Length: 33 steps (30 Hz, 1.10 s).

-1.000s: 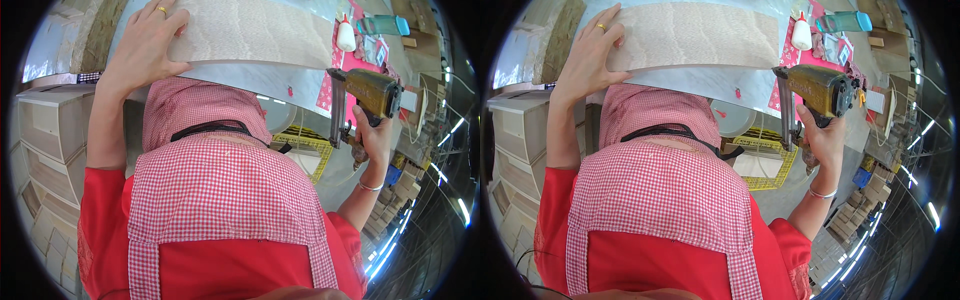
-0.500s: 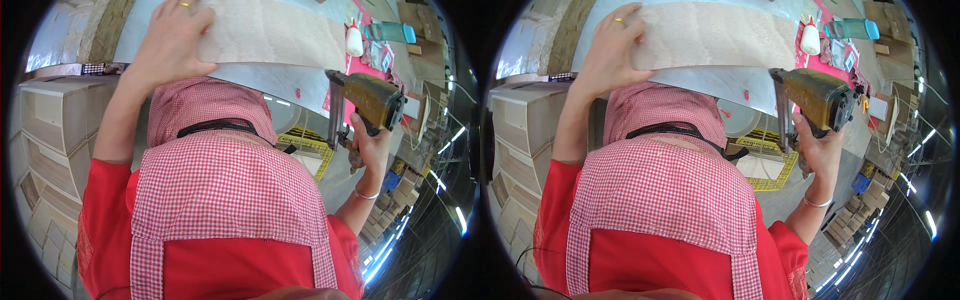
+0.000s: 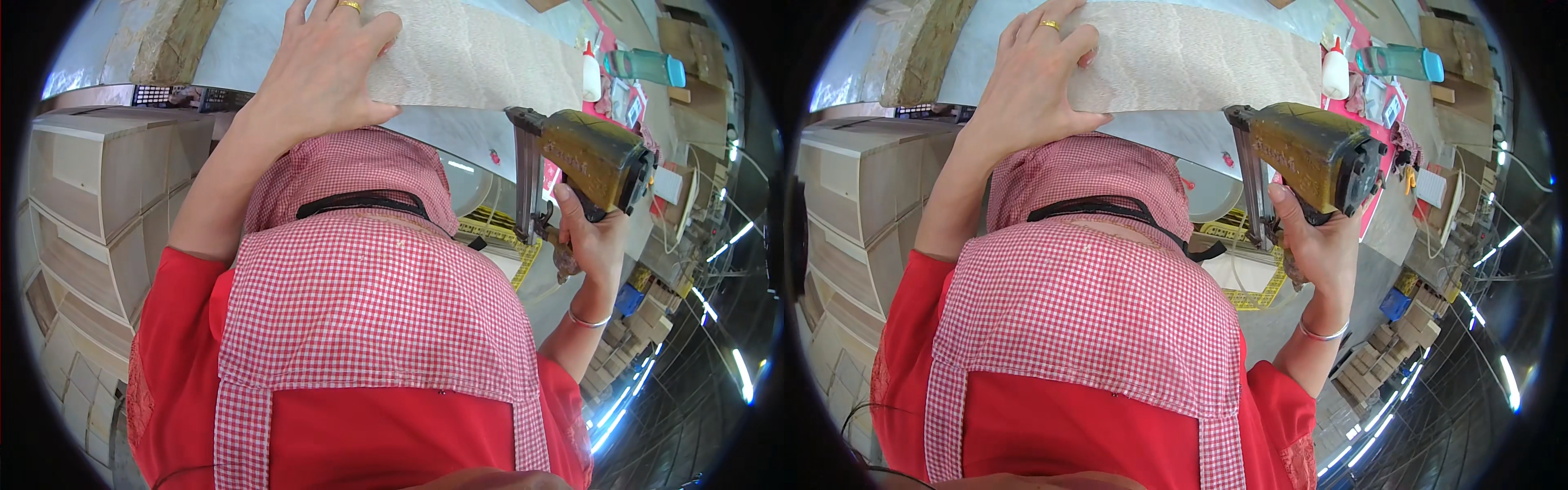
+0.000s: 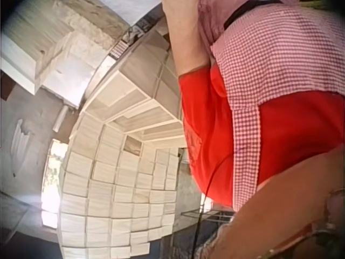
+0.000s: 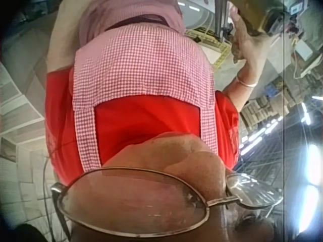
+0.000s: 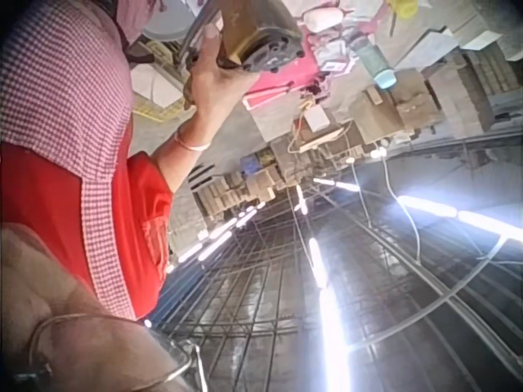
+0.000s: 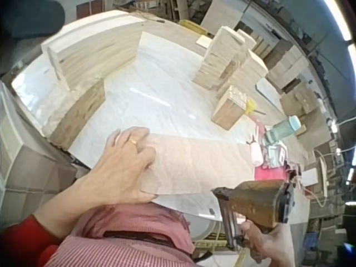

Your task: Assembling wooden boxes using wood glue and a pneumatic nail gun.

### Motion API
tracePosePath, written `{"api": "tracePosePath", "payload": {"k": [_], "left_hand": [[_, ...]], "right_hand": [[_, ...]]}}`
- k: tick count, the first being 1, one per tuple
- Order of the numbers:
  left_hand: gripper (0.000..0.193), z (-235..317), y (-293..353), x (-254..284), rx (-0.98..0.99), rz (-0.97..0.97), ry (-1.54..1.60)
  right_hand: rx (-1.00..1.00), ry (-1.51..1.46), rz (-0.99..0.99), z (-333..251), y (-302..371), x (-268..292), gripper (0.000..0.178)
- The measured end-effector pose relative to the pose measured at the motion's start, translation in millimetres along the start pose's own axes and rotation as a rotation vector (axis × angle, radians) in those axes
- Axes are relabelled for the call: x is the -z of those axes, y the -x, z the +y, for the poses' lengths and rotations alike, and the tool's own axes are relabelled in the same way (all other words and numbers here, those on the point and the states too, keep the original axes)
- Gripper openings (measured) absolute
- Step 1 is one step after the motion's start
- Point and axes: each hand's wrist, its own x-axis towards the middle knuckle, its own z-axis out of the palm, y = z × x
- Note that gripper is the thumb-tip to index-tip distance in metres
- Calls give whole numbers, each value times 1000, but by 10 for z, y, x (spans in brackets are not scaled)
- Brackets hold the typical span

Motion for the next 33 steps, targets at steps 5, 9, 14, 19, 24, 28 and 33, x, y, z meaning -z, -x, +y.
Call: {"api": "tracePosePath", "payload": {"k": [5, 9, 14, 19, 24, 28, 33], "left_hand": [[62, 338, -454, 299, 553, -806, -270], [98, -50, 75, 226, 17, -71, 266], [132, 156, 77, 597, 745, -582, 167], [129, 42, 80, 358, 783, -502, 283], [124, 63, 137, 331, 729, -492, 171], [122, 43, 227, 414, 731, -479, 191], [120, 54, 292, 454, 709, -447, 184]], "right_hand": [[28, -31, 38, 32, 46, -89, 28], [4, 6, 62, -40, 56, -106, 28], [85, -3, 51, -195, 141, -158, 31], [320, 62, -87, -293, 75, -323, 32], [338, 91, -140, -345, 90, -476, 34], [352, 104, -121, -389, 179, -691, 35], [330, 163, -138, -459, 242, -753, 35]]}}
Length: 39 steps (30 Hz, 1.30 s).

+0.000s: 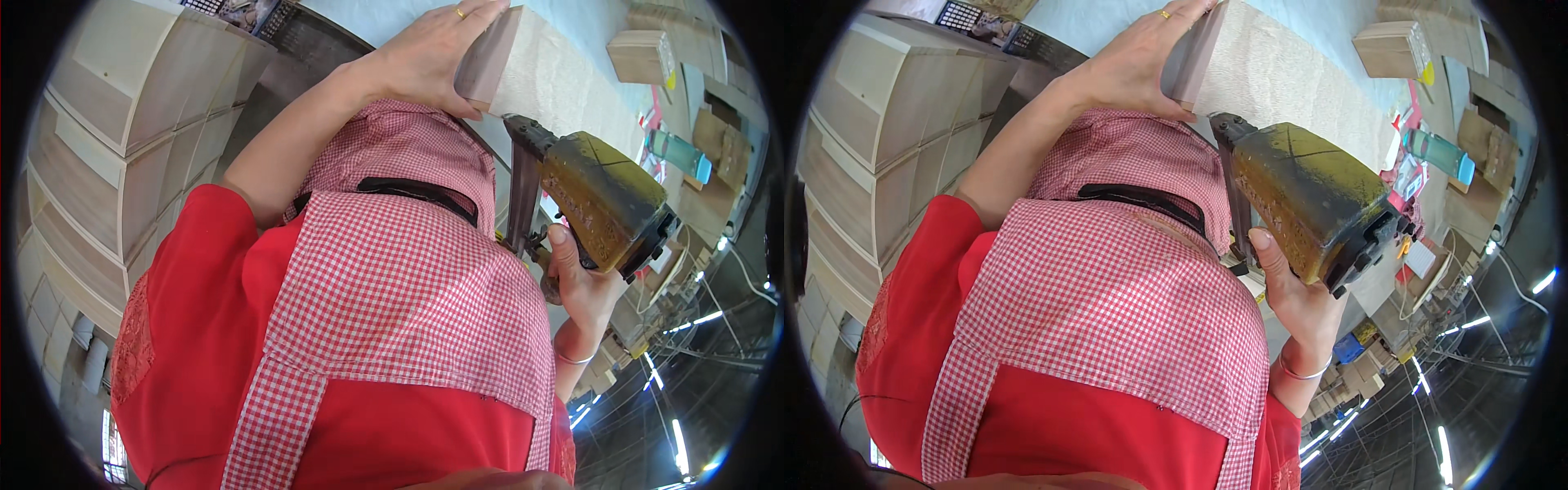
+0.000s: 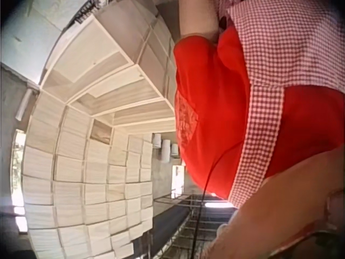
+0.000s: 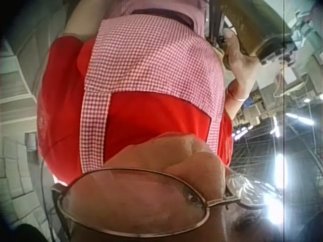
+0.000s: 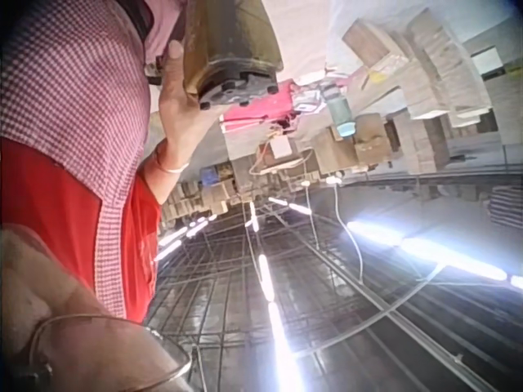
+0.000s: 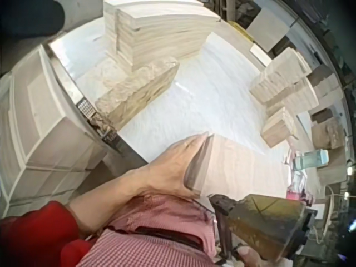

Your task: Assembling wooden boxes using wood glue and a pneumatic nail gun.

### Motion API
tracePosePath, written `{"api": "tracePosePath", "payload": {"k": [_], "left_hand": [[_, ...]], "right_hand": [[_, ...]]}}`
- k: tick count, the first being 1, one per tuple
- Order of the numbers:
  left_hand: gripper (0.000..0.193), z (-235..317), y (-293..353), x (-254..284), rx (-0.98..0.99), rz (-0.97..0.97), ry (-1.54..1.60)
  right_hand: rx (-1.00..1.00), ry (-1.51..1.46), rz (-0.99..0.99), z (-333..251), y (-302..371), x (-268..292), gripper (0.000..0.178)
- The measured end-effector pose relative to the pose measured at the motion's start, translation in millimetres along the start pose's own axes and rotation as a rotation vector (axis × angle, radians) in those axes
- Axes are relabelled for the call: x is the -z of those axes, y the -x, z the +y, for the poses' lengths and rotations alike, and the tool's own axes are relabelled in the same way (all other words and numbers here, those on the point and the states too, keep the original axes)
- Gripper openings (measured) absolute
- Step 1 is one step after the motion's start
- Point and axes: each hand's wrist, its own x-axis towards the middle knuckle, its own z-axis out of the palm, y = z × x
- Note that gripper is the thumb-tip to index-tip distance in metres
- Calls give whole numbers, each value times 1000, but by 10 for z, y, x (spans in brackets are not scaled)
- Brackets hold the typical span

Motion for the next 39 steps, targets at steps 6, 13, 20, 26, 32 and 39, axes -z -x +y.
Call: {"api": "tracePosePath", "payload": {"k": [6, 13, 20, 26, 32, 39], "left_hand": [[120, -13, -30, -16, -21, -4, -26], [106, -149, 56, -210, -100, 175, -71], [122, -132, 103, -227, -57, 169, -125], [121, -133, 108, -229, -63, 172, -97], [121, -123, 100, -219, -60, 183, -95], [121, -136, 99, -223, -70, 179, -115]], "right_hand": [[-98, -73, 56, -127, 58, -96, 34], [-280, -71, 52, -226, 97, -124, 33], [-24, 45, 74, -361, -190, -27, 31], [-10, 126, 3, -448, -504, 16, 29], [-159, 31, -28, -570, -566, 10, 27], [-33, 129, -60, -517, -641, 53, 26]]}}
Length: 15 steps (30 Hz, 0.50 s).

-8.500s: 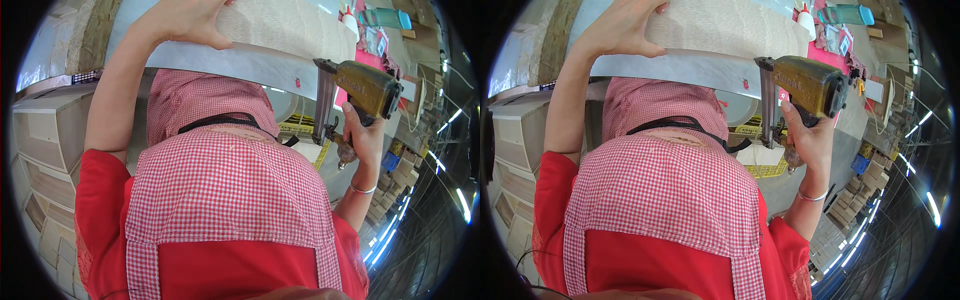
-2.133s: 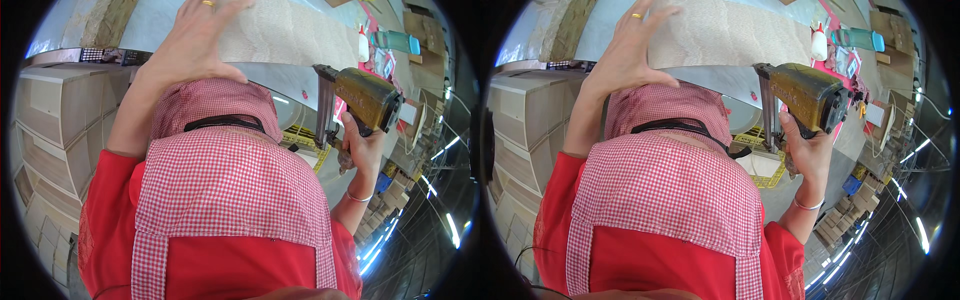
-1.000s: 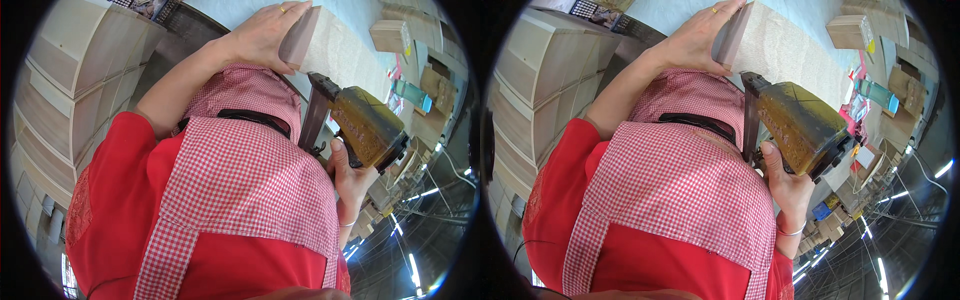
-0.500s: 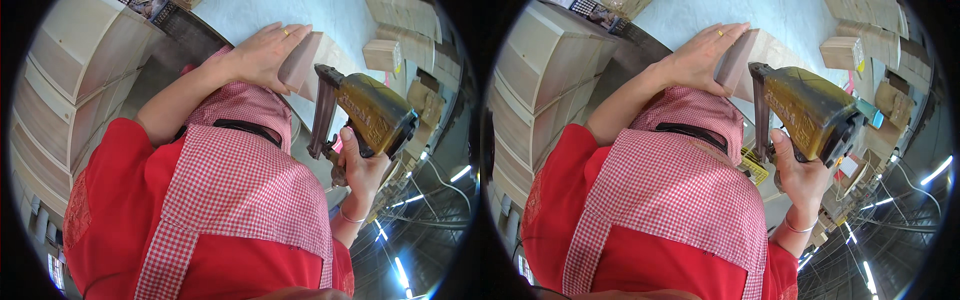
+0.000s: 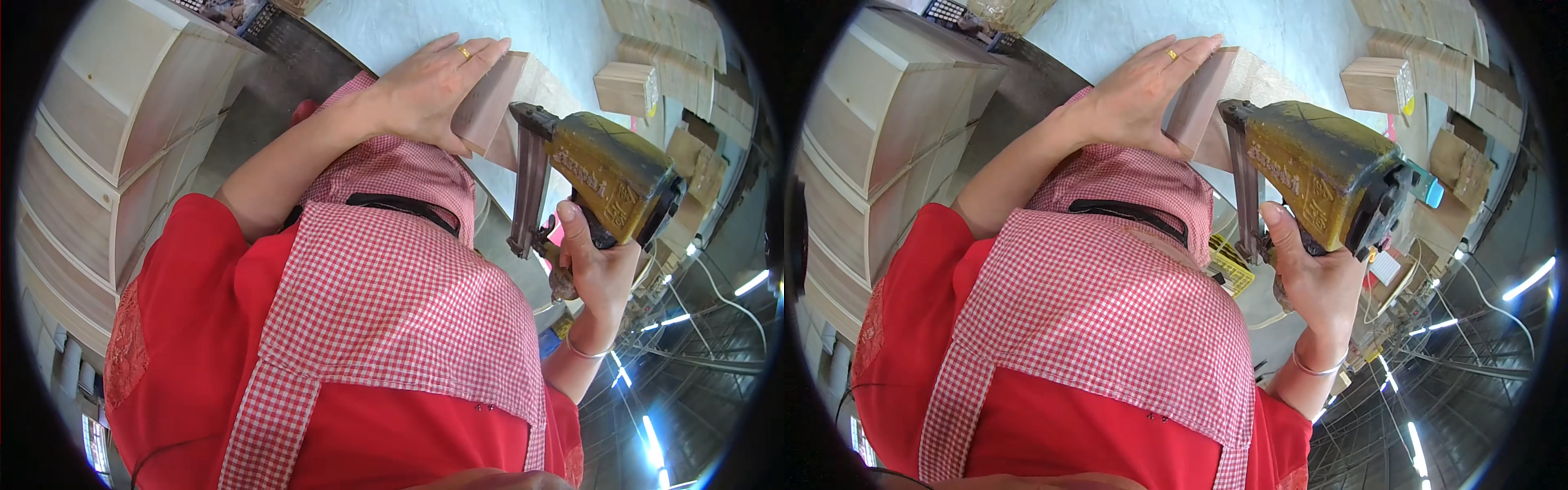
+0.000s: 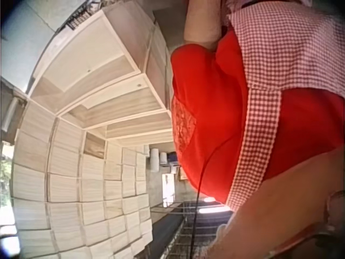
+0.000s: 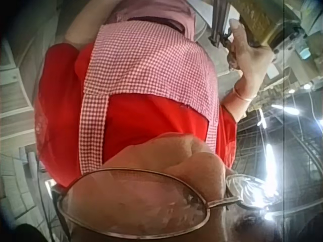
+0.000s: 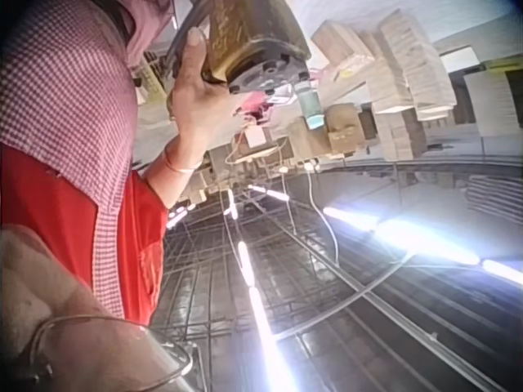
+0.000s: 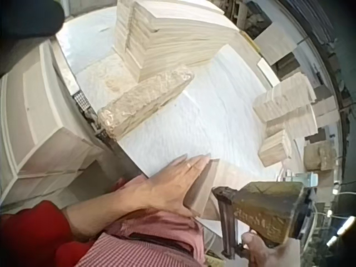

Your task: Assembling wooden boxes using wood glue and a pneumatic nail gun.

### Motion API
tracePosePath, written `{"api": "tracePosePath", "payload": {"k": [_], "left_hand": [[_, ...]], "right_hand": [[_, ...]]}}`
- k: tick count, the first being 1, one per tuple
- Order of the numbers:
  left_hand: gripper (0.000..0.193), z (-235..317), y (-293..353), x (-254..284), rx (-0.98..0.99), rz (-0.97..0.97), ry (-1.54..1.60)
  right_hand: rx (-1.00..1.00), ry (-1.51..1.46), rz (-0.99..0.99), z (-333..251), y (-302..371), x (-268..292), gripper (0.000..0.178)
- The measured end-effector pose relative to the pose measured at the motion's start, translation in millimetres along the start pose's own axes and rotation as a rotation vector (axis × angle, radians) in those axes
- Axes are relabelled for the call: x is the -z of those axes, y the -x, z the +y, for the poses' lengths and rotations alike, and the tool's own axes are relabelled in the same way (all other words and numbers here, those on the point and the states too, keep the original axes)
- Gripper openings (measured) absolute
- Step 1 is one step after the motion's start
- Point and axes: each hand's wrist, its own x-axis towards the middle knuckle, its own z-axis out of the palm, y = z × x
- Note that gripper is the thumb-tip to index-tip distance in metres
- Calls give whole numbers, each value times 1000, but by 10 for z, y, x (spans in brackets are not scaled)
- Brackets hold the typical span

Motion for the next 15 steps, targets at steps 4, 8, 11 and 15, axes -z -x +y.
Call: {"api": "tracePosePath", "payload": {"k": [4, 8, 11, 15], "left_hand": [[122, -26, 13, 11, 11, -10, -7], [122, 41, -50, 92, 45, -62, 15], [116, 131, -21, 232, 217, -45, 200], [108, 282, 166, 654, 760, 65, 767]], "right_hand": [[-80, -69, 59, -40, 32, -10, 23], [-31, -137, 204, 126, 115, 196, 20], [-106, -145, 429, 463, 208, 479, 22], [-119, -222, 699, 1166, 287, 723, 22]]}}
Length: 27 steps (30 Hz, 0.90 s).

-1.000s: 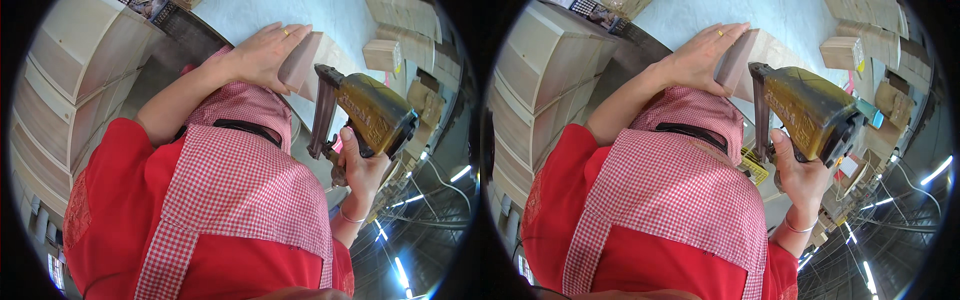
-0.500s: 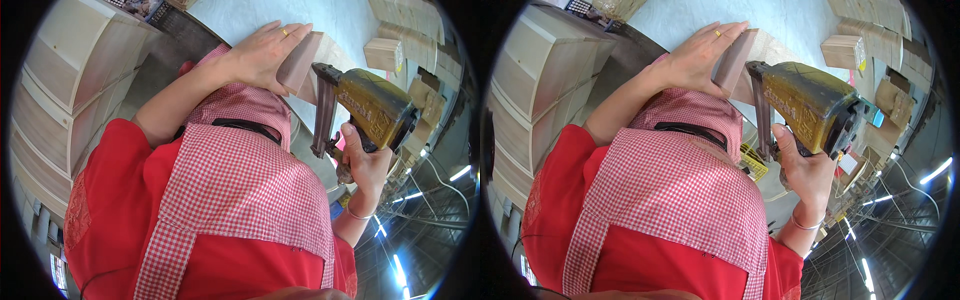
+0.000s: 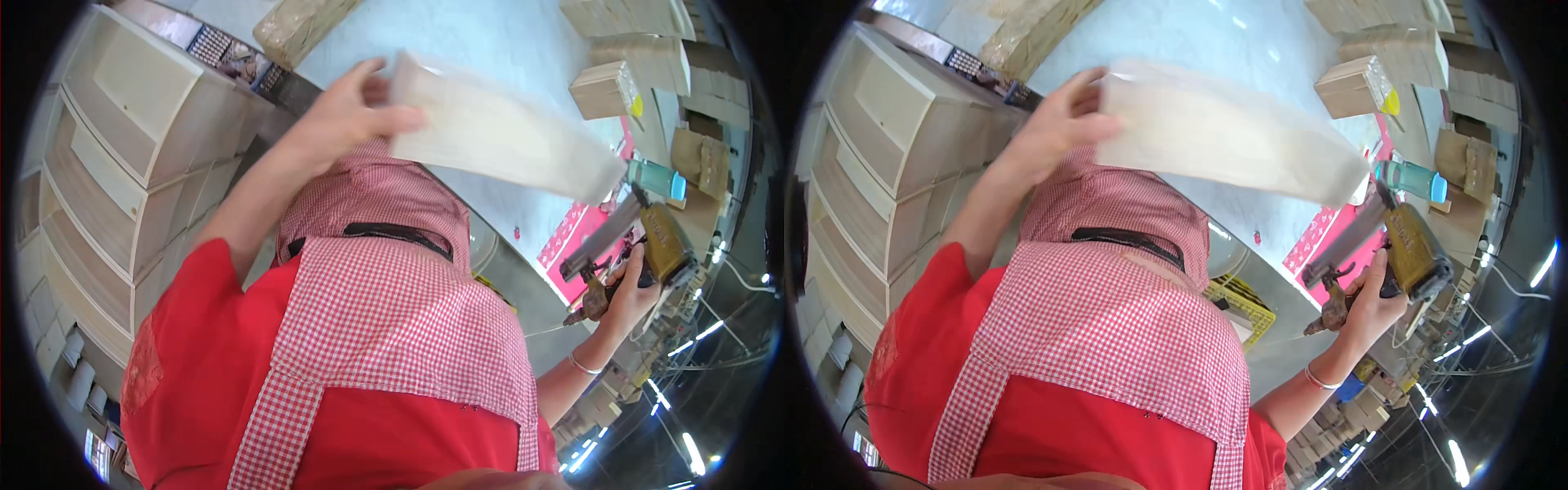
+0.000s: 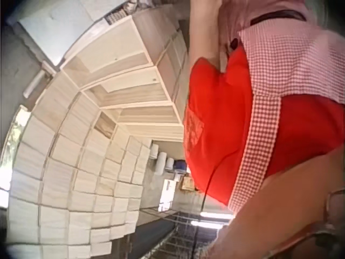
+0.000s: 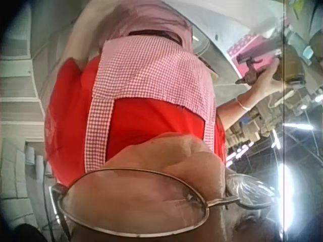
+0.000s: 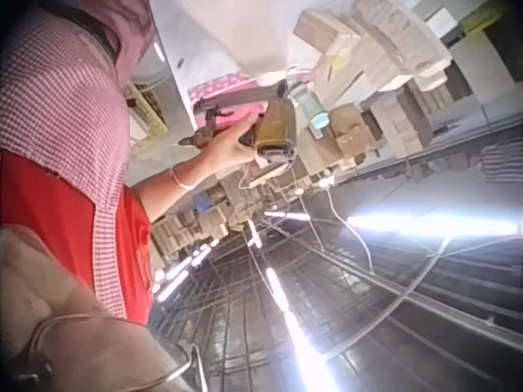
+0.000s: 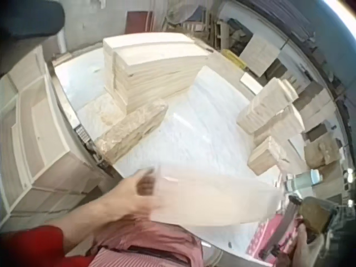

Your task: Assembling wooden boxes using wood glue and a pneumatic nail gun.

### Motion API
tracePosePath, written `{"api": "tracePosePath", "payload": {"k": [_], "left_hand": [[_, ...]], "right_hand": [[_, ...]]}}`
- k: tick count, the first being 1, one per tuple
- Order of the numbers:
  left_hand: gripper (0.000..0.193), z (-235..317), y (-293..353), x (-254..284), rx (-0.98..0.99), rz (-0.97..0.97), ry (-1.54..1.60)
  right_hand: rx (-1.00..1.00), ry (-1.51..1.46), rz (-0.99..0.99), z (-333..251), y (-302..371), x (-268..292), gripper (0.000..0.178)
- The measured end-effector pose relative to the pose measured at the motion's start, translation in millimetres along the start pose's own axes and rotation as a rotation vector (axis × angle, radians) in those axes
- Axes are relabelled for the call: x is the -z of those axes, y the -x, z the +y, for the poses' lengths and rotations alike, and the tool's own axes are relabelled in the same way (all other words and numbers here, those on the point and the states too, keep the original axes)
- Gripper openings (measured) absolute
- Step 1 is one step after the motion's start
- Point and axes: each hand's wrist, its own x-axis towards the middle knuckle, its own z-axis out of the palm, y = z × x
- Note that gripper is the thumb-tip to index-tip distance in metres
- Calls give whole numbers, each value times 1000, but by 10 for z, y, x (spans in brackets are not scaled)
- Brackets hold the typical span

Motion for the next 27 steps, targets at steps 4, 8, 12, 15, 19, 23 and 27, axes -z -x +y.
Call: {"api": "tracePosePath", "payload": {"k": [4, 8, 12, 15, 19, 23, 27], "left_hand": [[92, 325, 461, 199, 293, 28, 418], [81, 282, 594, 166, 610, -294, 941], [67, -16, 526, 87, 565, -119, 851], [53, -105, 493, 198, 493, -93, 652], [38, -103, 586, 366, 320, 25, 443], [20, 178, 558, -6, -33, 485, -255], [24, 210, 314, -94, -292, 512, -558]], "right_hand": [[-36, 90, -22, 1199, -182, 388, 23], [300, 813, 61, 2135, -303, 418, 32], [275, 789, 18, 2590, -385, 285, 41], [-110, 818, -83, 2271, -434, 68, 46], [107, 954, 9, 2175, -376, -147, 40], [590, 236, -198, 1750, 218, -677, 42], [724, 256, -610, 1823, 1152, -626, 57]]}}
